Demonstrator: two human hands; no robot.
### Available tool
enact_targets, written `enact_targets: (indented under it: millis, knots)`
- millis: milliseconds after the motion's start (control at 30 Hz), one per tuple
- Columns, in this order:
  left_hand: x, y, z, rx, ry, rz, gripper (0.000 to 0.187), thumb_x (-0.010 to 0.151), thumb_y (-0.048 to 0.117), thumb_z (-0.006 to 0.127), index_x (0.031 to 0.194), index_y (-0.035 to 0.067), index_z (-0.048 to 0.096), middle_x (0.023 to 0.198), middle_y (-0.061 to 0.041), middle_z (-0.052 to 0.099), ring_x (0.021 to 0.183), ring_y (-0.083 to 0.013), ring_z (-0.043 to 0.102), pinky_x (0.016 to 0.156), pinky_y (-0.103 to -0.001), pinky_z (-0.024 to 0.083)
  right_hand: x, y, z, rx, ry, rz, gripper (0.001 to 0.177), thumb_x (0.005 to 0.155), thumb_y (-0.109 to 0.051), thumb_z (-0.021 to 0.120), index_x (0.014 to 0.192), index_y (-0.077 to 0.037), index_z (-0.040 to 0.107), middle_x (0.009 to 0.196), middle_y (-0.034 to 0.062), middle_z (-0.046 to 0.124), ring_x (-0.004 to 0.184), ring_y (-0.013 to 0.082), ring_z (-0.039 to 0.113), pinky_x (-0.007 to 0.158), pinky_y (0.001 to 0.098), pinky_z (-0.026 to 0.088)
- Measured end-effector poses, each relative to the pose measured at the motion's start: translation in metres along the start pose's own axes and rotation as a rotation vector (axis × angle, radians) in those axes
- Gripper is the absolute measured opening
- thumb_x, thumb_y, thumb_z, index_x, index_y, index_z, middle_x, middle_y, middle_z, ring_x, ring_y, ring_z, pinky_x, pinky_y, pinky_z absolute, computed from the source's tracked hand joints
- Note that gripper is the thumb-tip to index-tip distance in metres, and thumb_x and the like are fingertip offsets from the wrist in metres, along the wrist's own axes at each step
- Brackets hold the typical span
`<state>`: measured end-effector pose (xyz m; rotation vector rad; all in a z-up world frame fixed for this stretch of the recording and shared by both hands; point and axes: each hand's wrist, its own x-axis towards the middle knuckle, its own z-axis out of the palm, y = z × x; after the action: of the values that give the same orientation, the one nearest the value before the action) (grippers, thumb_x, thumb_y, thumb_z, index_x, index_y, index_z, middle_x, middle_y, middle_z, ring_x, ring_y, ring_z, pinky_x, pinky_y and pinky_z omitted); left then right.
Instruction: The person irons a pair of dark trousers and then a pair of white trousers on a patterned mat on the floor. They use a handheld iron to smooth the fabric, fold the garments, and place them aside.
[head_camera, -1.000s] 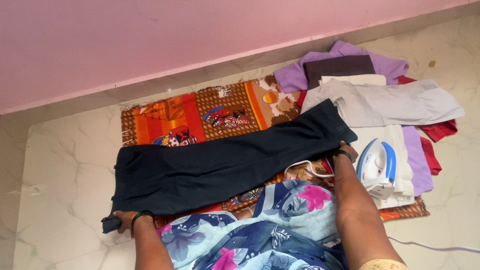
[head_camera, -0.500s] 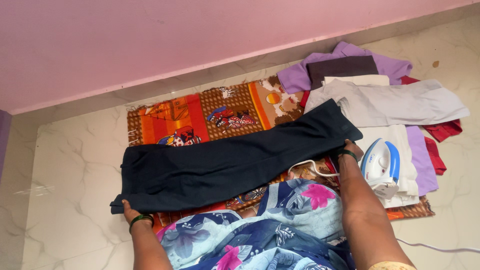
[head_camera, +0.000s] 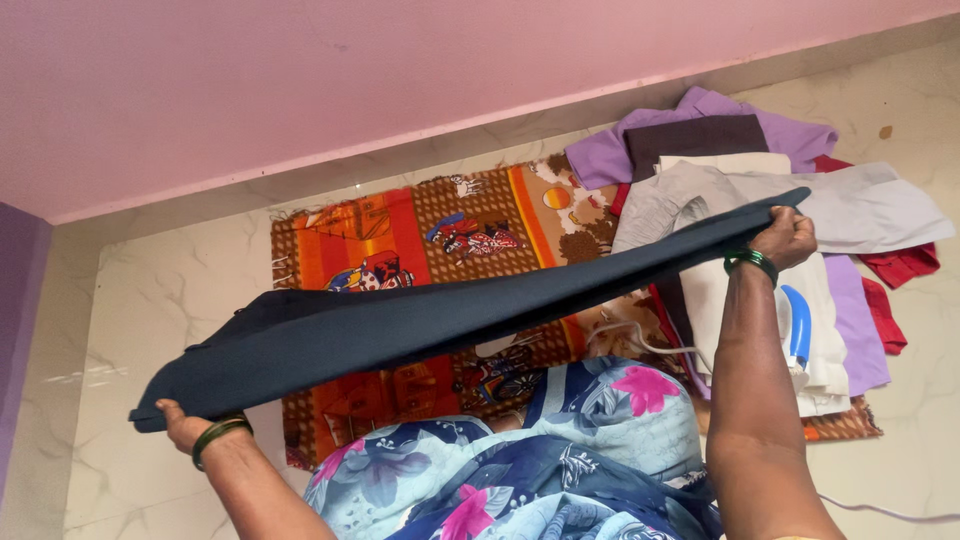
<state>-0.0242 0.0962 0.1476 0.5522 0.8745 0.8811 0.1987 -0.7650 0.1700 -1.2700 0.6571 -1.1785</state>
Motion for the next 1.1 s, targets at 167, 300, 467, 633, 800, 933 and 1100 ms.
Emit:
enact_targets:
  millis: [167,300,467,633,800,933,1100]
  knots:
    - [0.018,0.018,0.046,0.165,0.107,-0.014,0.055,0.095,0.043,0.061,0.131,0.001,0.063,0.133,-0.017,0.069,0.116,-0.0287,0.072,0.098,-0.043,0.059,0.014,-0.01,0.017,-0.29,-0.047,-0.237,0.017,0.077,-0.004,0.072,0.065,-0.004,0.06,0.063,0.0006,0.062,0.056,0.0106,0.054,0.054,0.0285,0.047]
    - [0.041,0.024,0.085,0.278,0.16,-0.004,0.058,0.097,0.042,0.067,0.133,-0.003,0.059,0.134,-0.018,0.062,0.116,-0.0276,0.071,0.099,-0.042,0.059,0.018,-0.018,0.044,-0.283,-0.151,-0.137,0.018,0.078,-0.005,0.076,0.065,-0.007,0.063,0.061,0.0003,0.063,0.055,0.0098,0.056,0.051,0.0265,0.048]
    - [0.047,0.054,0.095,0.112,-0.049,0.125,0.06,0.094,0.044,0.063,0.125,-0.007,0.067,0.125,-0.019,0.071,0.109,-0.0303,0.079,0.092,-0.043,0.064,0.034,-0.041,0.05,0.1,-0.151,-0.022,0.023,0.087,-0.003,0.077,0.071,-0.004,0.059,0.066,0.0028,0.061,0.051,0.011,0.052,0.04,0.028,0.043]
    - [0.022,0.051,0.06,0.291,0.176,0.177,0.064,0.091,0.055,0.067,0.117,-0.004,0.074,0.121,-0.015,0.073,0.103,-0.0271,0.082,0.087,-0.039,0.064,0.009,-0.02,0.013,-0.056,-0.206,0.025,0.022,0.085,-0.002,0.075,0.073,-0.004,0.057,0.068,0.0043,0.063,0.049,0.0124,0.059,0.04,0.0319,0.056]
    - [-0.028,-0.031,-0.021,0.637,0.593,-0.241,0.067,0.09,0.061,0.062,0.125,0.004,0.064,0.133,-0.017,0.062,0.11,-0.0297,0.07,0.089,-0.04,0.061,-0.068,0.041,-0.052,-0.698,-0.133,0.244,0.023,0.084,-0.016,0.075,0.077,0.004,0.067,0.074,0.0172,0.071,0.059,0.0236,0.068,0.053,0.0417,0.057]
    - [-0.021,-0.062,-0.056,0.562,0.55,-0.42,0.064,0.089,0.054,0.066,0.129,0.005,0.06,0.133,-0.017,0.06,0.112,-0.0316,0.067,0.088,-0.041,0.059,-0.103,0.06,-0.086,-1.062,-0.054,0.262,0.035,0.081,-0.029,0.082,0.083,0.005,0.072,0.082,0.0247,0.073,0.071,0.0346,0.071,0.067,0.0472,0.057]
    - [-0.009,-0.064,-0.077,0.574,0.508,-0.452,0.062,0.087,0.046,0.072,0.133,0.007,0.055,0.133,-0.018,0.058,0.113,-0.034,0.063,0.086,-0.041,0.058,-0.108,0.057,-0.089,-0.88,0.052,0.331,0.029,0.073,-0.022,0.088,0.084,0.0,0.072,0.081,0.0189,0.072,0.072,0.0336,0.071,0.071,0.0459,0.058]
